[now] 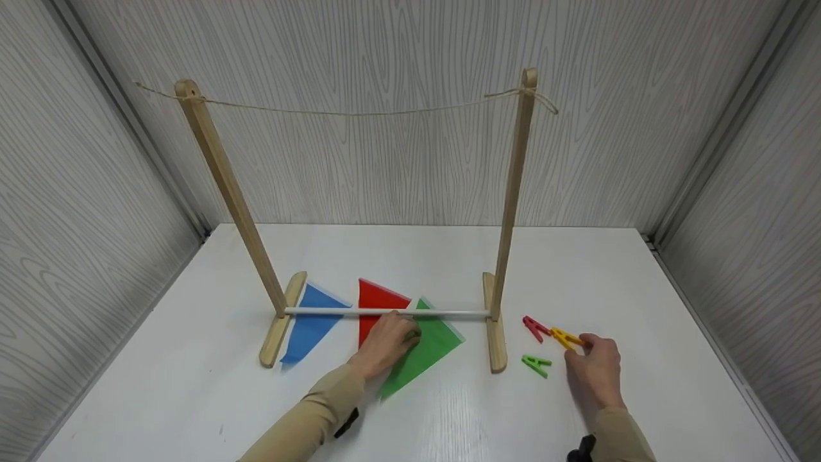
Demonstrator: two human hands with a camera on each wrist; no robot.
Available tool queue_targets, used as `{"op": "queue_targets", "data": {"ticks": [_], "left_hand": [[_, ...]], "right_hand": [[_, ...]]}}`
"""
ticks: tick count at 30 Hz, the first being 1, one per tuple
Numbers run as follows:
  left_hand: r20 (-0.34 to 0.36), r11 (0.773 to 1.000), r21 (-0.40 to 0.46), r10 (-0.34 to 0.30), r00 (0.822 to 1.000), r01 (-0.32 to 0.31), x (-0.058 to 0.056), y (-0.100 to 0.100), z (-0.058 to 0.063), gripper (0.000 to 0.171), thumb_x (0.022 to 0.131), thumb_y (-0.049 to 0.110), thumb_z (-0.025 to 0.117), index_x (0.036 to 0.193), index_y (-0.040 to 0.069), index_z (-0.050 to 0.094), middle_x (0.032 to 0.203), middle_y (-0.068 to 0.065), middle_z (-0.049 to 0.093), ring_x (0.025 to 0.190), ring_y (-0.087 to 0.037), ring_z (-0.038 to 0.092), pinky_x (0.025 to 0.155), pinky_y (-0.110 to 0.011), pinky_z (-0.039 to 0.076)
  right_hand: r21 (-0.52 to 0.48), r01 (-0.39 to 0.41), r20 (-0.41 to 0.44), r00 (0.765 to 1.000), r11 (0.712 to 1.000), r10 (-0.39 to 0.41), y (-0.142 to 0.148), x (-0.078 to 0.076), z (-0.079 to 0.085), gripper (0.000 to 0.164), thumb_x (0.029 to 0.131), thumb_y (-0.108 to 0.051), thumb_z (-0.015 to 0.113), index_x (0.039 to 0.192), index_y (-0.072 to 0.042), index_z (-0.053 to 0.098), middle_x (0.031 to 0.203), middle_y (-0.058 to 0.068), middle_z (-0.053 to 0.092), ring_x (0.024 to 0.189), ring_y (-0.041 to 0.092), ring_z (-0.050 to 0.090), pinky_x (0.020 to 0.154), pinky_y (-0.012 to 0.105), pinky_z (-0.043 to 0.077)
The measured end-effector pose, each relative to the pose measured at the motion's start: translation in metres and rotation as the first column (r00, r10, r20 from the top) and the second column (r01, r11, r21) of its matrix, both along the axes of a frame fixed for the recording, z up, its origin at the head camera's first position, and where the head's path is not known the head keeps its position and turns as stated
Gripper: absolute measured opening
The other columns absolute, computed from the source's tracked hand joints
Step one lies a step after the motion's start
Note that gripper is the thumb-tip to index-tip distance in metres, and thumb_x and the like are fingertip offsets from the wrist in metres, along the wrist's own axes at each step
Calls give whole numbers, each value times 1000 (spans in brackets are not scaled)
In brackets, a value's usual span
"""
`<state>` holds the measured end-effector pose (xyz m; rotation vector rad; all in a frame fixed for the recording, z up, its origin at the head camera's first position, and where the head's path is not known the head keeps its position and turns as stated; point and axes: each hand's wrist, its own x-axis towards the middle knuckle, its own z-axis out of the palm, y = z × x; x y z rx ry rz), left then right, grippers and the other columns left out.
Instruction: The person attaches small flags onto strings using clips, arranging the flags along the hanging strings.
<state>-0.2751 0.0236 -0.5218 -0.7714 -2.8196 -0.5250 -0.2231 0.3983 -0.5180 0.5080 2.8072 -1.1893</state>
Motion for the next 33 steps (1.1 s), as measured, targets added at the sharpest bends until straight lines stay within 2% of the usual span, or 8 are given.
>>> {"op": "queue_targets", "data": {"ticks": [6, 10, 14, 16, 18, 20, 26, 33], "left_hand": [[25, 1000, -7, -16, 1000, 16, 3, -2, 1, 13, 100, 10, 58, 108, 9, 68, 109, -7, 64, 105, -21, 55, 97, -31, 48], [17, 988, -153, -1, 1000, 4, 2, 1, 2, 31, 100, 11, 61, 130, 9, 65, 131, -9, 62, 121, -24, 56, 109, -38, 47], [12, 953, -304, 18, 1000, -14, 0, 6, 1, 40, 101, 19, 61, 141, 15, 60, 141, -7, 57, 128, -24, 53, 111, -39, 46], [29, 941, -337, 28, 999, -16, -1, 7, 1, 41, 102, 22, 59, 143, 17, 58, 145, -6, 55, 131, -24, 50, 113, -39, 45], [45, 945, -326, 35, 998, -18, -2, 7, 1, 39, 102, 22, 59, 141, 17, 60, 147, -6, 54, 134, -24, 48, 115, -40, 43], [46, 957, -289, 36, 998, -21, -3, 7, 1, 34, 101, 21, 60, 135, 16, 65, 146, -6, 55, 135, -25, 49, 115, -41, 43], [-114, 975, -220, 10, 993, -35, -4, 6, 0, 14, 96, 14, 67, 105, 12, 78, 118, -4, 72, 112, -20, 63, 99, -33, 53], [-184, 988, -152, -5, 983, -23, -3, 3, -4, 14, 96, 6, 63, 93, 11, 76, 88, -4, 70, 92, -18, 64, 87, -27, 51]], "right_hand": [[-11, 25, 18, 1000, 1000, -25, -1, -1, 0, 57, 98, -13, 59, 141, 19, 39, 140, 41, 42, 122, 48, 45, 111, 58, 42], [-14, 34, 15, 999, 999, -34, -1, -1, -1, 55, 98, -11, 60, 140, 19, 40, 139, 41, 43, 121, 48, 46, 110, 58, 42], [-3, 30, 6, 1000, 1000, -30, 0, -1, -2, 54, 97, -11, 61, 138, 19, 42, 136, 40, 46, 118, 46, 47, 109, 58, 44], [2, 29, 9, 1000, 1000, -29, 0, -1, -2, 54, 97, -11, 61, 138, 19, 43, 136, 40, 46, 116, 45, 48, 108, 57, 44], [3, 31, 13, 999, 1000, -31, 0, -1, -2, 54, 97, -11, 60, 138, 19, 43, 136, 40, 47, 115, 45, 48, 108, 57, 44], [1, 35, 19, 999, 999, -35, 0, -1, -1, 54, 97, -11, 60, 139, 18, 43, 136, 39, 46, 115, 45, 48, 109, 57, 44], [25, 35, 9, 999, 999, -35, 0, -1, -1, 53, 97, -12, 60, 137, 18, 44, 132, 38, 48, 113, 43, 48, 101, 52, 46], [21, 49, 22, 999, 999, -49, -1, -2, -1, 53, 98, -12, 60, 138, 17, 44, 132, 37, 48, 112, 42, 47, 99, 49, 47]]}}
